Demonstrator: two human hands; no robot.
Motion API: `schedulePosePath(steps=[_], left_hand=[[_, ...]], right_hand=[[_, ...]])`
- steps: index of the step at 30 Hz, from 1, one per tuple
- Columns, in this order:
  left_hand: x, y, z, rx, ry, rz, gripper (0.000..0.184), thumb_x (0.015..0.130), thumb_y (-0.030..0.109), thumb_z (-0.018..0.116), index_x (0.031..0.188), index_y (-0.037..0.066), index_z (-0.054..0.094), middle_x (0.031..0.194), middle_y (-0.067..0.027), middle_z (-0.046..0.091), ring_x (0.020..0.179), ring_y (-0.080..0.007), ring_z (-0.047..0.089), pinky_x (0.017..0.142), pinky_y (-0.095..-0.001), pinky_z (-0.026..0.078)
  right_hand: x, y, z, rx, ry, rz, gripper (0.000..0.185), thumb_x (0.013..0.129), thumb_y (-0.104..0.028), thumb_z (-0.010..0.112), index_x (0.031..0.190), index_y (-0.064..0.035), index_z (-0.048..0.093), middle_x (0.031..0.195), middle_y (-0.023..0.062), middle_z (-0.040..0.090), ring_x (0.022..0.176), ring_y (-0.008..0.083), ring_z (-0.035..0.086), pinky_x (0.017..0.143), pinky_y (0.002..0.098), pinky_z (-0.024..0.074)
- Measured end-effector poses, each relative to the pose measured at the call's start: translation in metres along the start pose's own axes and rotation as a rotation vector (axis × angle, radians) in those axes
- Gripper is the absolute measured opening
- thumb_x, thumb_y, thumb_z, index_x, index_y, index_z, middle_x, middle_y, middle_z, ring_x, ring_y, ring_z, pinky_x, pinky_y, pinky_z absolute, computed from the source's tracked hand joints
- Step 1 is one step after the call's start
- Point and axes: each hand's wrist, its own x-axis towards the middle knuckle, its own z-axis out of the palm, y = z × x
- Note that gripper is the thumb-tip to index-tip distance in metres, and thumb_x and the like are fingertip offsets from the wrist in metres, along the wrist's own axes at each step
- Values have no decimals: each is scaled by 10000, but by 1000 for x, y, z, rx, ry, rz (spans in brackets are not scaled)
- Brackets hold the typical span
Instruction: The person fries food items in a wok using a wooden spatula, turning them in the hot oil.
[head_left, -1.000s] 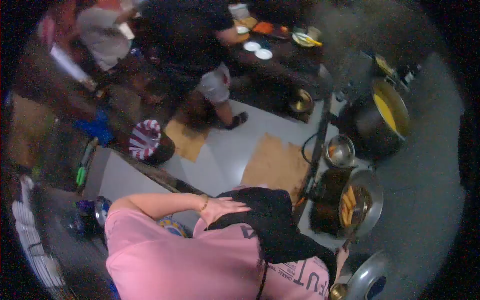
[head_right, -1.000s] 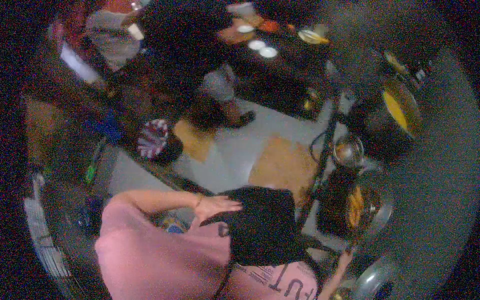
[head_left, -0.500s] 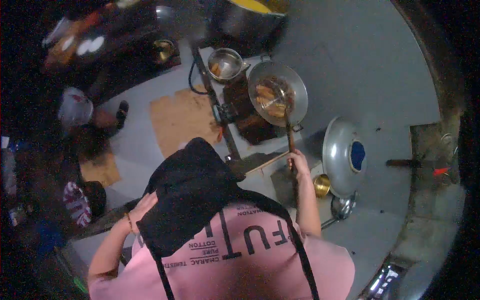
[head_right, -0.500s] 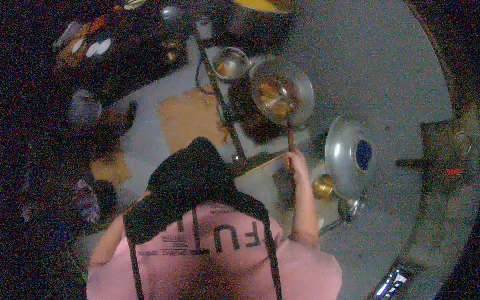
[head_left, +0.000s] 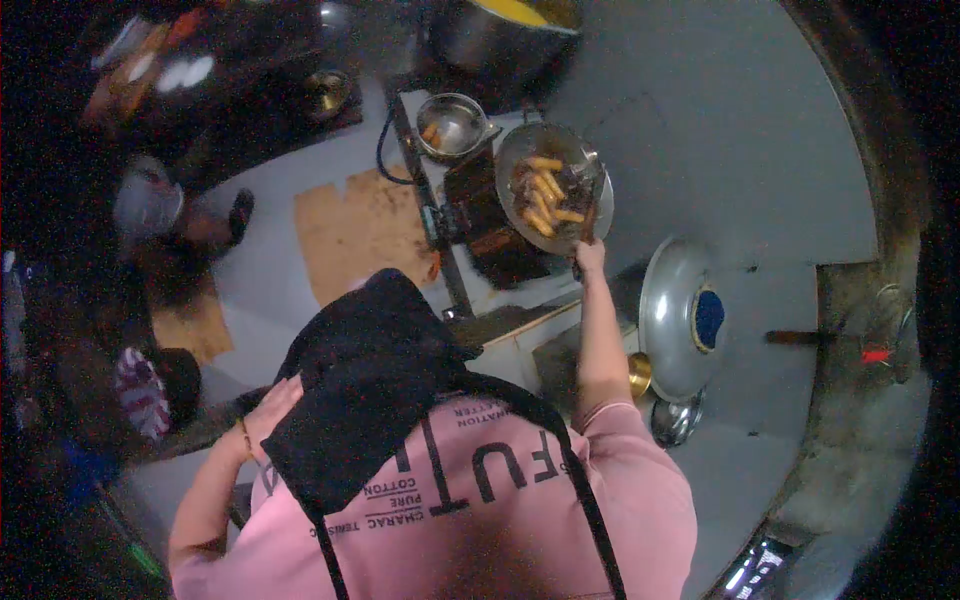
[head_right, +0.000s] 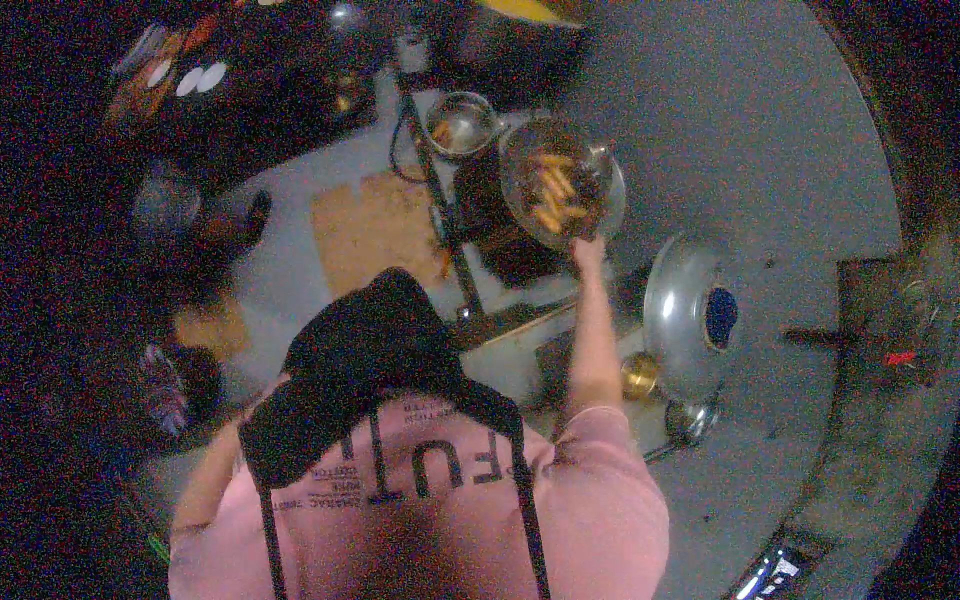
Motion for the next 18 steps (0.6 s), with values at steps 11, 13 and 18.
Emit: schedulePosePath(steps=[11, 13, 18], left_hand=[[-3, -46, -10, -309, -100, -333, 892, 648, 471, 517, 1344, 51, 151, 1382, -225, 143, 1269, -377, 190, 1022, -451, 164], [-4, -39, -19, -161, -90, -304, 892, 644, 440, 535, 1341, 38, 150, 1379, -229, 143, 1273, -371, 182, 1023, -441, 170], [9, -1, -43, 1, -107, -183, 912, 637, 436, 548, 1332, 4, 148, 1375, -238, 145, 1276, -368, 173, 1023, -434, 170]], right_hand=[[21, 67, -14, -12, -130, 105, 184, 684, -69, 543, 860, -21, 518, 587, 46, 496, 439, 148, 451, 433, 274, 381], [-28, 9, -17, -71, -224, 242, 169, 692, -60, 531, 856, -33, 502, 567, 31, 464, 432, 139, 434, 412, 273, 372], [-85, -32, -16, 113, -206, 273, 204, 690, -57, 531, 884, -34, 473, 567, 27, 452, 439, 117, 434, 395, 282, 373]])
